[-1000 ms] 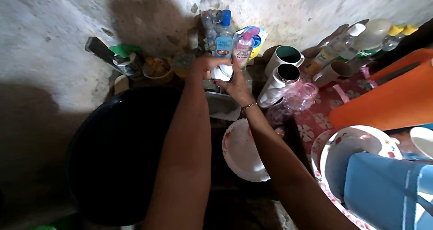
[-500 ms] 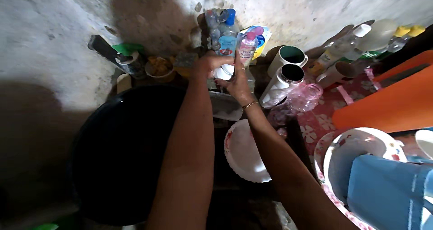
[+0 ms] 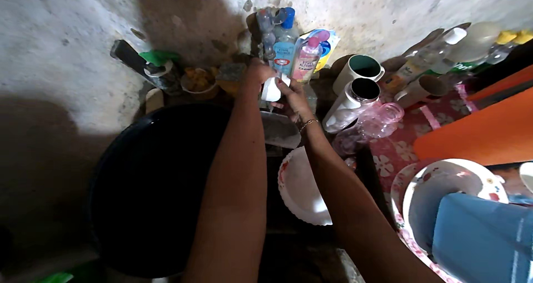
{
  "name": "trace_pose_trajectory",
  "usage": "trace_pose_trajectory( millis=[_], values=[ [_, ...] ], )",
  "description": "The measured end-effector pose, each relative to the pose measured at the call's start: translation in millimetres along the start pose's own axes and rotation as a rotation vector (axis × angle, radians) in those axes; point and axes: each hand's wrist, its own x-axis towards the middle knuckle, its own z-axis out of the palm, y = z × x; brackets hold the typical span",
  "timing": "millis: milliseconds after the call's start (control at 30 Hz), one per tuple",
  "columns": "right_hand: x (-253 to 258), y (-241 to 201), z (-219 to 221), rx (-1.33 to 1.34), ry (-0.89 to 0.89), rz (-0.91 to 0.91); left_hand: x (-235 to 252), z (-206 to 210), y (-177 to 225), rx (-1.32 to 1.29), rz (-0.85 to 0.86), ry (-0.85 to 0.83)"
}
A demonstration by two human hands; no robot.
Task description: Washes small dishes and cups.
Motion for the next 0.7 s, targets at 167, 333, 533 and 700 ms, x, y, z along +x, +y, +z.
trace_pose_trajectory(
  millis=[167, 333, 533, 700],
  values=[
    [5.0, 0.6, 4.9, -0.11, 0.048, -0.014, 6.7, 0.1, -3.1, 0.128, 0.081, 0.035],
    [6.4, 5.5, 8.0, -0.005, 0.188, -0.022, -21.3, -0.8, 13.3, 0.138, 0.082, 0.023],
    [-2.3, 8.9, -5.3, 0.319, 0.242, 0.1, -16.6, 2.0, 11.4, 0.094, 0.08, 0.012],
    [-9.6, 11.9, -7.1, 0.178, 0.188, 0.079, -17.2, 0.3, 8.3, 0.095, 0.125, -0.022]
  ],
)
